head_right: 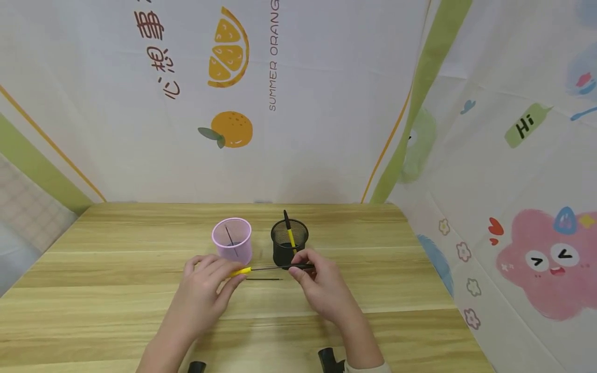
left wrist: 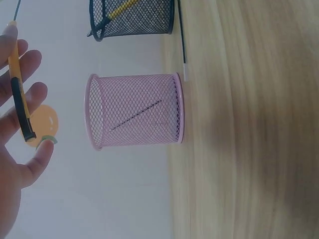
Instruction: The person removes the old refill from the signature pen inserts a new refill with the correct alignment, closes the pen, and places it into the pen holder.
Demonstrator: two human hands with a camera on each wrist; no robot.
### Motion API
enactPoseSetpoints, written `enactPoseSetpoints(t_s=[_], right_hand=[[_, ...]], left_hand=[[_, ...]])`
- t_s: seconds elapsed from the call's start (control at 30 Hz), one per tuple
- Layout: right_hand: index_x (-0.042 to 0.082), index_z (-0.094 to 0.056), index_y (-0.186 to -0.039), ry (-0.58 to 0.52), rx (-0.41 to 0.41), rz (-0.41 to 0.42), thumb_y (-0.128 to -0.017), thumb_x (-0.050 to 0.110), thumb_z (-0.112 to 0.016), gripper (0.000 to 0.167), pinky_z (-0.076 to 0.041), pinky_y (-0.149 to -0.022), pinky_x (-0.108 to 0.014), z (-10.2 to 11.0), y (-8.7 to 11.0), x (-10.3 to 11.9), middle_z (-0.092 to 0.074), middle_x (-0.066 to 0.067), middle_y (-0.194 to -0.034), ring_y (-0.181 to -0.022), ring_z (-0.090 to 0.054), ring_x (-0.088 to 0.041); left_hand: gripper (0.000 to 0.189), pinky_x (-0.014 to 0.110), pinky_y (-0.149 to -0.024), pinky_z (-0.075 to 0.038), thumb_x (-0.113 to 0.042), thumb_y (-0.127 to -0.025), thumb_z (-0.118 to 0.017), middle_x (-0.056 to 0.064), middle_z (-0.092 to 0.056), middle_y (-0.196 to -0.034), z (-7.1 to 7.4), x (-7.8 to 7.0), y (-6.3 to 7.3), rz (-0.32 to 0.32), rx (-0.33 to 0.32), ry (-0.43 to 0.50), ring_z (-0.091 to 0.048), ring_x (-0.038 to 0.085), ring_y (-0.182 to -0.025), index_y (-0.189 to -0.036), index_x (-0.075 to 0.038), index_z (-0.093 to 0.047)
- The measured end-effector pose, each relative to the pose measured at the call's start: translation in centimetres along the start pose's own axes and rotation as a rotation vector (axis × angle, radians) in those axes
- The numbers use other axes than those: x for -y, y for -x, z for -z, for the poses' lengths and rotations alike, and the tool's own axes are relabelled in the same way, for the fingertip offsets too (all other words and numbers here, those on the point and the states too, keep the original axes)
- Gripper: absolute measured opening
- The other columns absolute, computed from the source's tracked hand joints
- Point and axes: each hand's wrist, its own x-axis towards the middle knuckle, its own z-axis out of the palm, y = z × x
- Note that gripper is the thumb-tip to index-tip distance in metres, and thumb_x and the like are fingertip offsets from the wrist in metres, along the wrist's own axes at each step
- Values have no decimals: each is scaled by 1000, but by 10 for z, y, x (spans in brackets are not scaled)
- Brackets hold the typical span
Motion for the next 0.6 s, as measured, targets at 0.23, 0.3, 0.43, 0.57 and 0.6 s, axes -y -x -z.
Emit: enactPoseSetpoints(t_s=[0.23,0.3,0.43,0.57,0.6], right_hand=[[7,-65,-112,-41,-3,1,-104,11,-68,10,-56,-75,-23,5,1,-3,-71,-10,-105,-82,-63,-11],[6,-65,-112,-62,-9,7,-104,10,-68,10,-56,-74,-24,6,1,-4,-71,-13,-106,-81,-62,-11],[3,-64,-111,-99,-16,27,-103,8,-67,9,-57,-72,-25,7,2,-7,-70,-15,-105,-78,-62,-10],[3,-63,-111,-121,-19,7,-104,8,-66,9,-57,-73,-25,8,4,-9,-67,-13,-103,-77,-60,-11],[3,-63,-111,-127,-18,-3,-105,9,-66,10,-57,-73,-26,8,4,-9,-66,-14,-103,-77,-60,-11]], left_hand=[[17,56,-99,-52,-22,-89,-83,-8,-80,-98,1,-1,-3,41,-11,87,-69,11,-95,-105,-17,-78],[18,56,-100,-51,-20,-88,-84,-8,-80,-97,1,-2,-4,55,-11,113,-69,9,-93,-104,-16,-79],[18,58,-103,-51,-18,-87,-85,-6,-80,-97,0,-4,-6,73,-4,138,-71,10,-92,-103,-14,-79],[17,58,-106,-50,-17,-88,-85,-3,-81,-97,-2,-6,-8,88,9,154,-74,12,-93,-103,-13,-78],[17,58,-106,-49,-17,-88,-85,-3,-81,-96,-2,-6,-8,91,12,158,-74,12,-93,-103,-13,-77]])
